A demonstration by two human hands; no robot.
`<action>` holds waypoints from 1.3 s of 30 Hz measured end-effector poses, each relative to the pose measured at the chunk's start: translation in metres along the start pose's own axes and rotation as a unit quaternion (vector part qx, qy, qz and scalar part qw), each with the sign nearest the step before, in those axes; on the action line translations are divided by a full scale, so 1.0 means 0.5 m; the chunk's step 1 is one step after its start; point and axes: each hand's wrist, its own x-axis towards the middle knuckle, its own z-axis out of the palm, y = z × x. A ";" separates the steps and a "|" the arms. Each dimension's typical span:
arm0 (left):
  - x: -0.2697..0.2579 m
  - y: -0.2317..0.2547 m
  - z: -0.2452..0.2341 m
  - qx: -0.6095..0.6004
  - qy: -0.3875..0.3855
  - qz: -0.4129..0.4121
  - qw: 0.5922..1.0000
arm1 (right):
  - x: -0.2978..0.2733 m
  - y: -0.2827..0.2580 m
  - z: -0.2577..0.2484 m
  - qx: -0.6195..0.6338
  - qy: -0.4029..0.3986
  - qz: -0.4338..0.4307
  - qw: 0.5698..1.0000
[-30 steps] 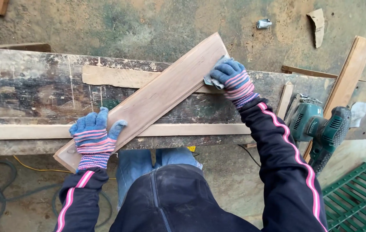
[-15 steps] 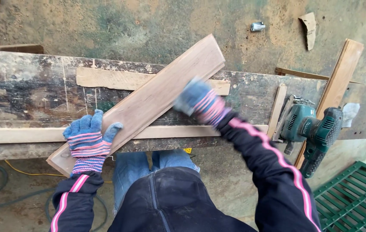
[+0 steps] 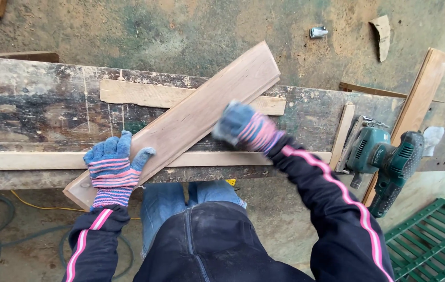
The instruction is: Sand a wooden plank using an orbital power sander followed by manual hand-sanding with a sandpaper sheet.
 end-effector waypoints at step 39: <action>0.023 -0.061 0.070 -0.020 -0.055 0.047 0.997 | 0.161 -0.357 0.233 -0.011 -0.117 -0.050 0.992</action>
